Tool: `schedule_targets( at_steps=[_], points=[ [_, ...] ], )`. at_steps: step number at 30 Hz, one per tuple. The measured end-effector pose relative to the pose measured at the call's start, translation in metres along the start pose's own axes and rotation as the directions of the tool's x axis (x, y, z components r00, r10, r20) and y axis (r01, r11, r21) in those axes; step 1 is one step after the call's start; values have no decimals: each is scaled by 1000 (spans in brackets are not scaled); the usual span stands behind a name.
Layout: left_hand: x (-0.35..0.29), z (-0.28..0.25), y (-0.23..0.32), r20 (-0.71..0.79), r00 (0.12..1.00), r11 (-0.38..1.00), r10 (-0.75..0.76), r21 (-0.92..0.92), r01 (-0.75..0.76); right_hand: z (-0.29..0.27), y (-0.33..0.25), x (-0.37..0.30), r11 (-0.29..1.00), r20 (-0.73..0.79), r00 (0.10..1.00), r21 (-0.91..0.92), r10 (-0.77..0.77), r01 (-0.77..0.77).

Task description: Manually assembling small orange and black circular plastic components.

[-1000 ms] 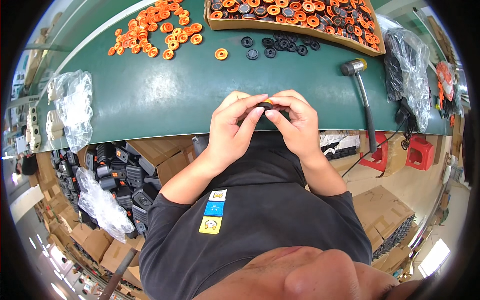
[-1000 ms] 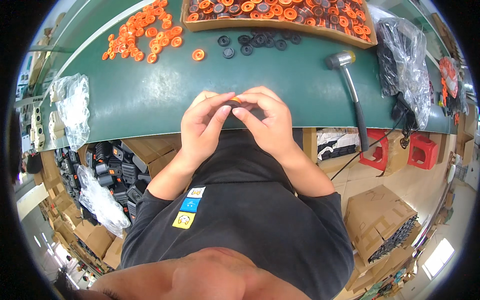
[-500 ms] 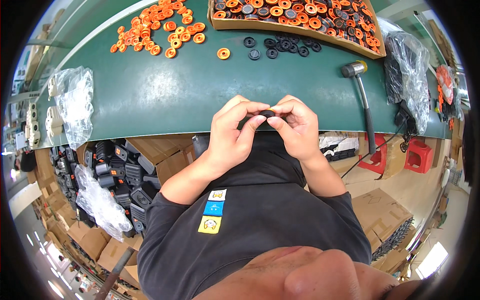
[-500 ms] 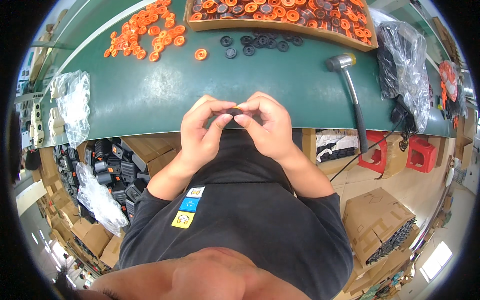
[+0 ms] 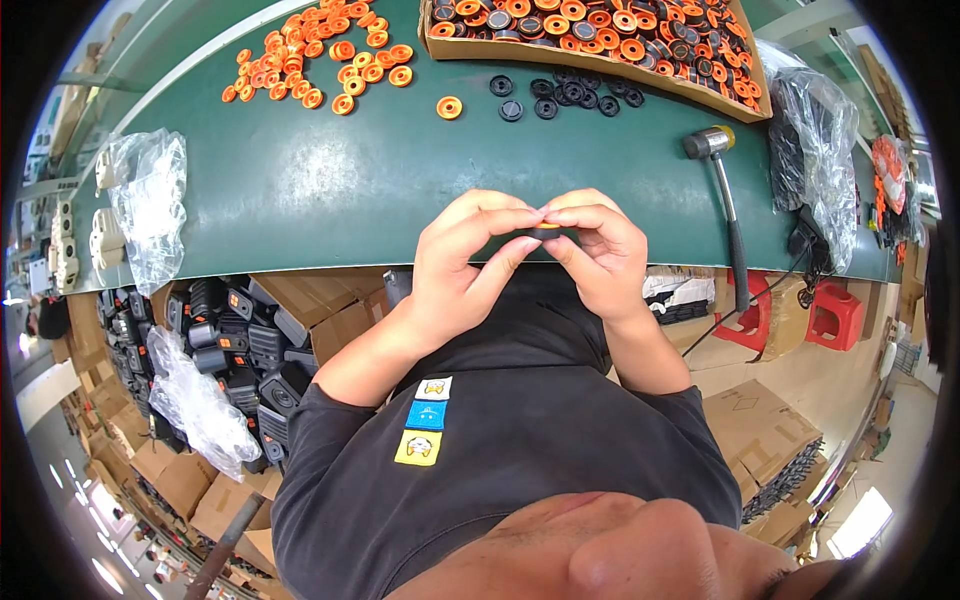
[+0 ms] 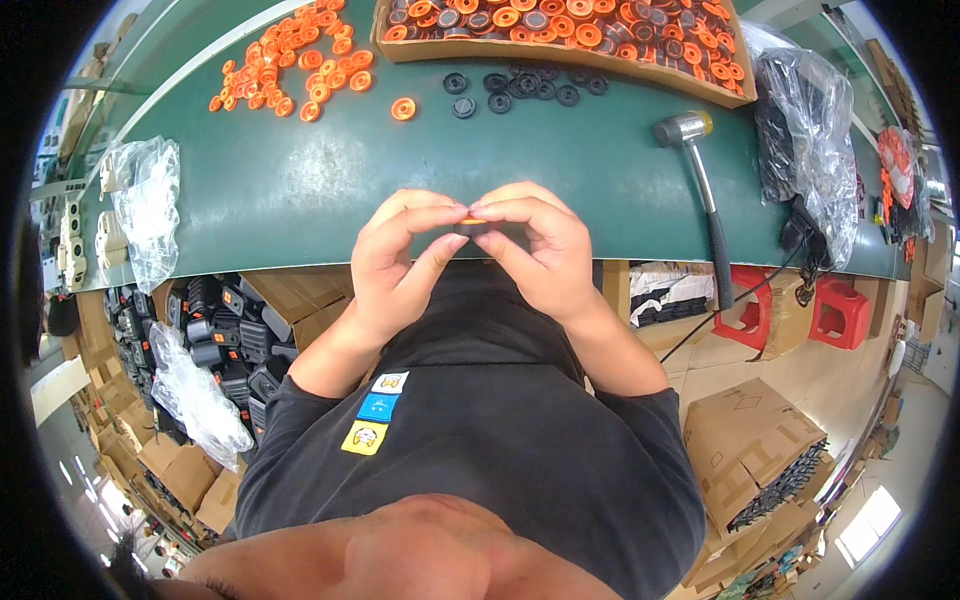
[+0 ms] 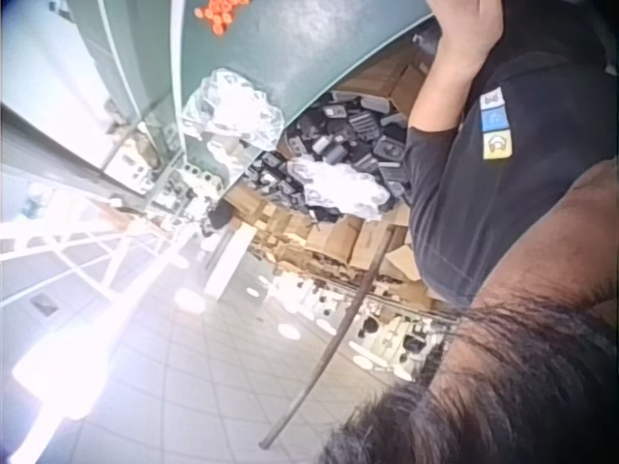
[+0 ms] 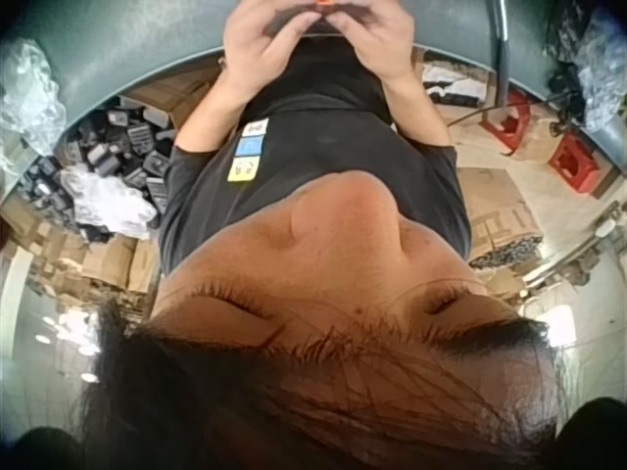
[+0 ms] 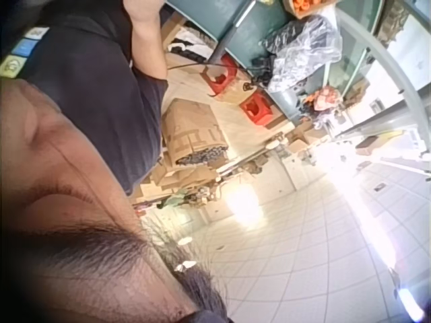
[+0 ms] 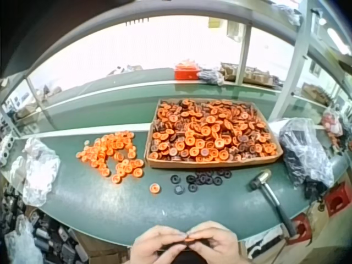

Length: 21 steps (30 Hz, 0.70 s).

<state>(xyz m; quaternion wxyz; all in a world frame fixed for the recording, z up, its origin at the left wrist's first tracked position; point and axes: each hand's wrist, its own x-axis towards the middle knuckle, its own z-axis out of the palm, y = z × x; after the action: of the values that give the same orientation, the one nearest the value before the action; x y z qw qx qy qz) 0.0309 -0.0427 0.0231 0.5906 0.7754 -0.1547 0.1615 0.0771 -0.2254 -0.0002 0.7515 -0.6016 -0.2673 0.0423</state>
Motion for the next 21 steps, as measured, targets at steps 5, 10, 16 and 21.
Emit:
schedule_targets(
  at_steps=[5, 10, 16, 21],
  points=[
    [3, 4, 3, -41, 998, 999, 40, -11, -40, 0, -3, -3, 999, -17, 1000, -52, -17, 16],
    [1, 7, 5, -38, 996, 994, -77, -80, 74, 2, 1, -8, 985, -52, 989, -114, -136, 129],
    [-1, 7, 1, -13, 1000, 997, 9, -70, -10, 6, 0, -5, 978, -45, 980, -87, -193, 189],
    [-2, 12, 7, -100, 991, 990, 89, -103, -99, 7, -6, -7, 978, -5, 980, -65, -200, 199]
  ],
)
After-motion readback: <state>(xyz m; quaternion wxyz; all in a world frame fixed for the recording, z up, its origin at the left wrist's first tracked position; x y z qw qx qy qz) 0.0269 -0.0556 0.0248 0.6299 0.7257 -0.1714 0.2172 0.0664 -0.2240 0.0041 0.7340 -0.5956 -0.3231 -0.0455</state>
